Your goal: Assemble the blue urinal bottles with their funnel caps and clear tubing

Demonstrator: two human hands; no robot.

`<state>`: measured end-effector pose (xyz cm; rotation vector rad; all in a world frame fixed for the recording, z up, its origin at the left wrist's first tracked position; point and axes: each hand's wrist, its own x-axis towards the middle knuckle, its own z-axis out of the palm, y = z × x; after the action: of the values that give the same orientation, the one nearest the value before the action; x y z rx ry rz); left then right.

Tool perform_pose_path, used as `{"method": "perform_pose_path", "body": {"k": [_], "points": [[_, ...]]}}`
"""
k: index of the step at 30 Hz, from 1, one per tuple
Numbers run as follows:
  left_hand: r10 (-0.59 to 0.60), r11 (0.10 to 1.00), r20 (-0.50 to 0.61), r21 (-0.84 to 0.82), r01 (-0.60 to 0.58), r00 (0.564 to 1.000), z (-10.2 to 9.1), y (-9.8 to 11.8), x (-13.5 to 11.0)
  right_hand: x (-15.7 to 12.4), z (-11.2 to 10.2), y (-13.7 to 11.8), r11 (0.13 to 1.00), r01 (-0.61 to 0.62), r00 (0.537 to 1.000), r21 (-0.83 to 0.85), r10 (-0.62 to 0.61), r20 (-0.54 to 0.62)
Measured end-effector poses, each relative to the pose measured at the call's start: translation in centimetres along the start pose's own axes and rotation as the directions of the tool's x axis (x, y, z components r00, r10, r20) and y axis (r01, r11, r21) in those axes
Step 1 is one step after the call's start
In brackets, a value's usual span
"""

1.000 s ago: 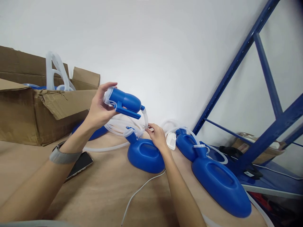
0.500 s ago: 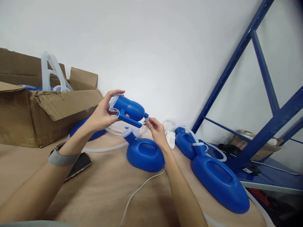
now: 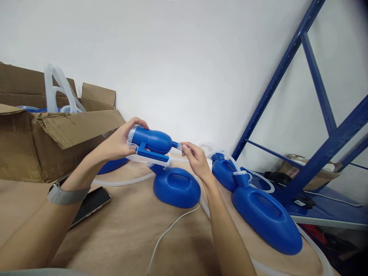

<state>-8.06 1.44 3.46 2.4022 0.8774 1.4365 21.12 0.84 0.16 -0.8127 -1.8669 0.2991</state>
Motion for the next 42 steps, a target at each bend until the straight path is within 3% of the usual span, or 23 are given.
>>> {"method": "perform_pose_path", "body": {"k": [6,11,19,25,29,32,34,36,38,40,42], "points": [[0.044,0.996,0.022,-0.078,-0.042,0.999,1.4,0.4,-0.1,-0.1,-1.8,-2.0,0.991,-0.024,1.0,-0.133,0.024,-0.006],[0.1,0.983,-0.057,-0.147,-0.107,0.993,3.7,1.4,-0.2,0.1,-2.6,-2.3,0.968,-0.083,0.995,-0.238,0.065,-0.081],[0.08,0.96,-0.134,-0.256,-0.112,0.988,6.4,1.3,-0.5,0.2,-3.1,-2.6,0.973,-0.104,0.988,-0.208,0.077,-0.132],[0.114,0.965,-0.227,-0.208,-0.162,0.967,7.0,3.4,-0.8,0.1,-3.0,-3.2,0.99,-0.071,0.984,-0.119,0.051,-0.169],[0.169,0.967,-0.209,-0.153,-0.202,0.963,6.6,3.8,-0.6,0.2,-2.5,-2.6,0.995,-0.098,0.982,-0.008,0.096,-0.161],[0.21,0.972,-0.133,-0.075,-0.221,0.969,5.5,3.6,-0.3,0.3,-1.9,-2.4,0.99,-0.142,0.988,0.011,0.142,-0.066],[0.184,0.98,-0.13,-0.056,-0.193,0.974,4.6,3.3,-0.1,0.3,-1.6,-2.9,0.996,-0.081,0.995,-0.038,0.078,-0.055],[0.124,0.989,-0.19,-0.053,-0.137,0.974,3.7,3.1,0.0,0.1,-1.6,-3.5,0.993,0.043,0.985,-0.114,-0.061,-0.161],[0.085,0.995,-0.278,-0.033,-0.098,0.957,2.9,2.8,0.1,0.0,-1.8,-3.9,0.982,0.105,0.938,-0.155,-0.149,-0.312],[0.083,0.996,-0.353,-0.003,-0.089,0.932,2.2,2.3,0.2,0.0,-1.9,-3.6,0.997,0.043,0.92,-0.07,-0.067,-0.386],[0.069,0.997,-0.398,-0.005,-0.077,0.915,1.8,1.7,0.3,0.2,-2.1,-2.7,0.988,-0.11,0.948,0.108,0.137,-0.288]]}}
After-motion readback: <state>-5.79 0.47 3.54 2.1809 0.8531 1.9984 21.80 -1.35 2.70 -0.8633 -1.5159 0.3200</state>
